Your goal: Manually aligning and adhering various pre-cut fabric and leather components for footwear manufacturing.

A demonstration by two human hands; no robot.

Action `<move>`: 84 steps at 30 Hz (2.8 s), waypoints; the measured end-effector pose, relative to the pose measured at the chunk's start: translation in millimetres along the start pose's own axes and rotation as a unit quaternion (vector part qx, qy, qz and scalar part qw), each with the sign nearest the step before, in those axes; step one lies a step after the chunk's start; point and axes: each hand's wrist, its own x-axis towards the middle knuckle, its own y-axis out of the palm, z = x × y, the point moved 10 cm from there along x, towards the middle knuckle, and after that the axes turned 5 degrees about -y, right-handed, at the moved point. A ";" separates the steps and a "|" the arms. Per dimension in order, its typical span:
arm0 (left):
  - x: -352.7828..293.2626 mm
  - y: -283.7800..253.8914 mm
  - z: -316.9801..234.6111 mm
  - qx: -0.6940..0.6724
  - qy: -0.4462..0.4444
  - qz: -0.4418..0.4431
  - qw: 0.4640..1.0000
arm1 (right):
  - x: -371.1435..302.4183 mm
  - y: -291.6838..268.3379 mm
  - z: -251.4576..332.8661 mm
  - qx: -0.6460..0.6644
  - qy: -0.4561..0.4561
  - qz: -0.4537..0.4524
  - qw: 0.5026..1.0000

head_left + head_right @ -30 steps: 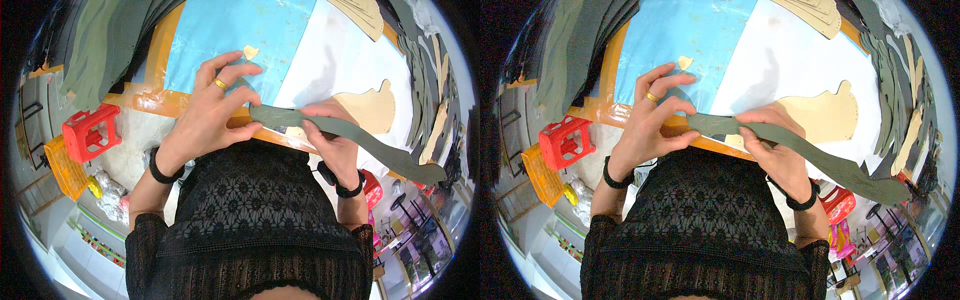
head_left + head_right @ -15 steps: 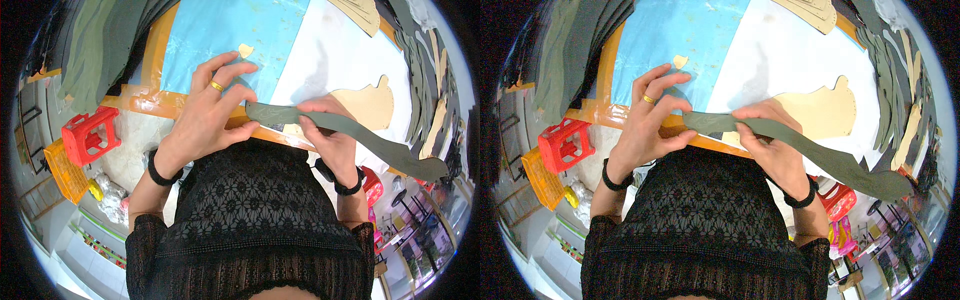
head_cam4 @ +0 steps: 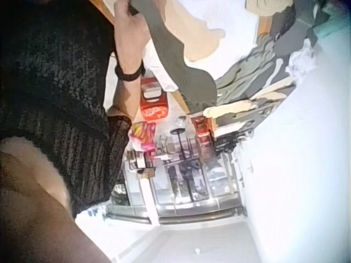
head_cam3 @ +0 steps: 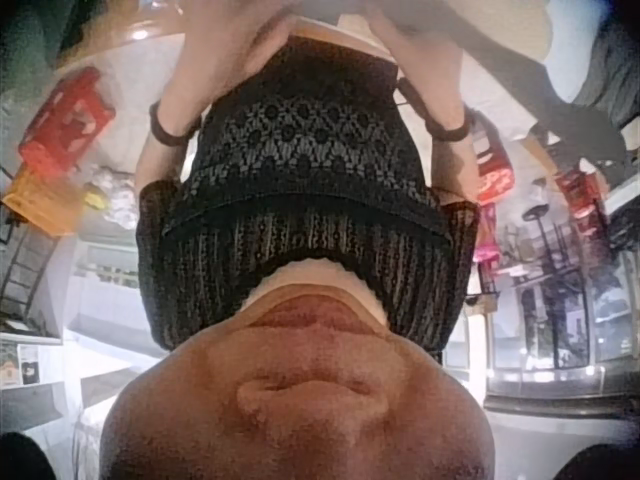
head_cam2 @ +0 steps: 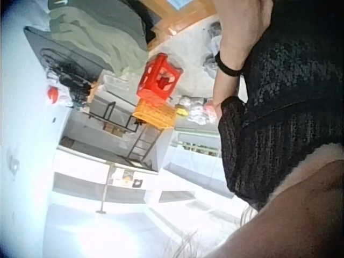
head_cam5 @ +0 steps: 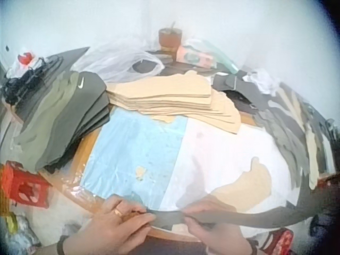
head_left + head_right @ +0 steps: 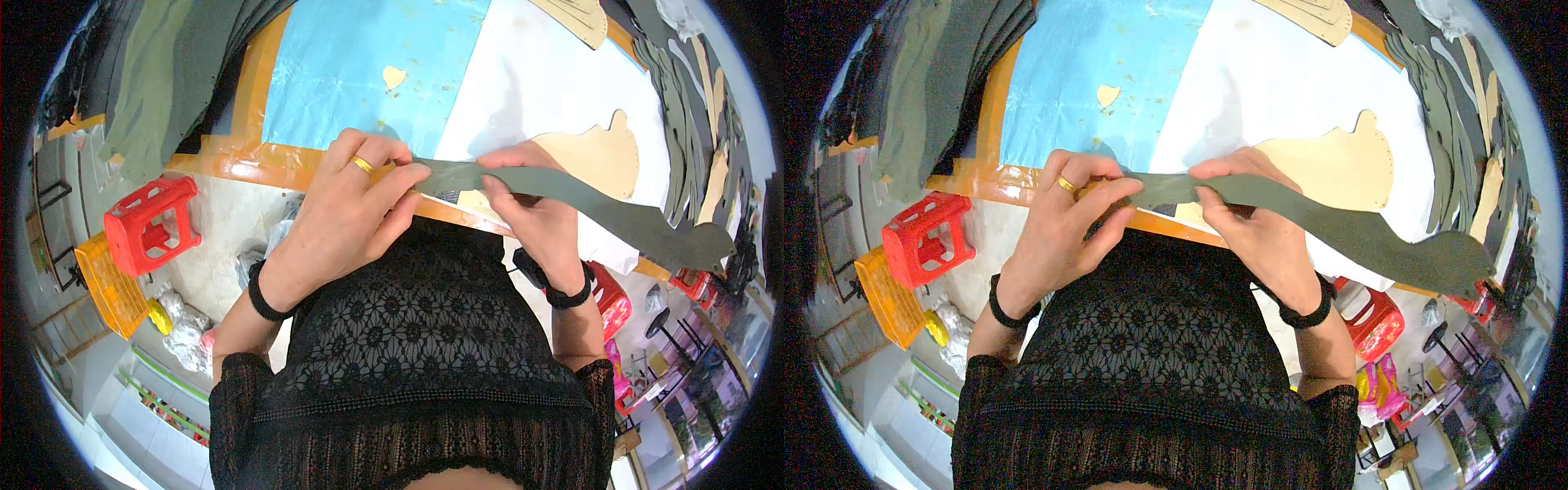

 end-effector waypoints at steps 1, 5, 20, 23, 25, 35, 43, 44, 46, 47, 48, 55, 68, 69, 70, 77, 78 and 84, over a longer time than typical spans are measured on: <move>-0.6 -0.8 -1.8 0.004 0.007 -0.009 1.000 | 0.3 0.0 1.4 -0.007 -0.011 0.002 1.000; -4.1 -0.6 -10.4 0.017 0.042 -0.056 0.997 | -0.3 -0.5 0.9 -0.012 0.004 0.005 1.000; 10.0 23.8 -29.1 0.052 0.010 -0.137 0.989 | 0.2 0.8 -1.4 0.059 0.041 0.035 0.997; 10.7 27.6 -31.0 0.095 0.000 -0.157 0.983 | 1.5 2.9 -0.5 0.094 0.032 0.035 0.994; 10.8 28.5 -35.1 0.115 0.001 -0.177 0.977 | 1.5 1.6 1.6 0.072 0.019 0.032 0.997; -1.9 29.6 -36.8 0.155 0.029 -0.279 0.947 | -5.3 -6.3 3.8 0.174 0.047 0.087 0.980; -12.5 23.2 -31.3 0.120 0.029 -0.308 0.943 | -9.4 -27.4 -17.6 0.483 0.036 0.069 0.872; -13.7 22.3 -31.2 0.112 0.033 -0.315 0.942 | -9.2 -31.5 -17.8 0.559 0.015 0.051 0.827; -14.3 22.8 -28.9 0.110 0.033 -0.316 0.942 | -8.4 -30.1 -20.4 0.623 0.005 0.065 0.780; -14.4 23.2 -27.8 0.106 0.032 -0.315 0.943 | -6.8 -37.0 -25.0 0.691 -0.017 0.051 0.721; -14.8 22.5 -27.6 0.103 0.033 -0.319 0.942 | -6.9 -46.5 -26.5 0.749 -0.040 0.036 0.660; -14.4 23.9 -25.0 0.092 0.053 -0.325 0.940 | -15.8 -89.0 7.4 0.185 -0.097 -0.044 0.977; -20.5 27.3 -22.6 0.112 0.071 -0.349 0.928 | 16.9 1.2 29.8 -0.169 -0.084 0.185 0.964; -20.5 27.2 -21.9 0.110 0.071 -0.351 0.927 | 16.7 1.7 28.5 -0.165 -0.084 0.208 0.961; -20.9 26.8 -22.0 0.111 0.073 -0.356 0.925 | 15.9 1.6 27.7 -0.160 -0.084 0.230 0.956; -23.0 27.7 -18.8 0.123 0.061 -0.358 0.924 | 7.8 -36.2 18.5 -0.100 0.017 0.340 0.935; -23.2 27.9 -19.1 0.128 0.062 -0.356 0.923 | 4.8 -41.3 16.8 -0.100 0.034 0.356 0.929; -27.4 29.1 -18.4 0.142 0.062 -0.357 0.921 | -3.3 -88.0 14.4 -0.129 0.104 0.379 0.911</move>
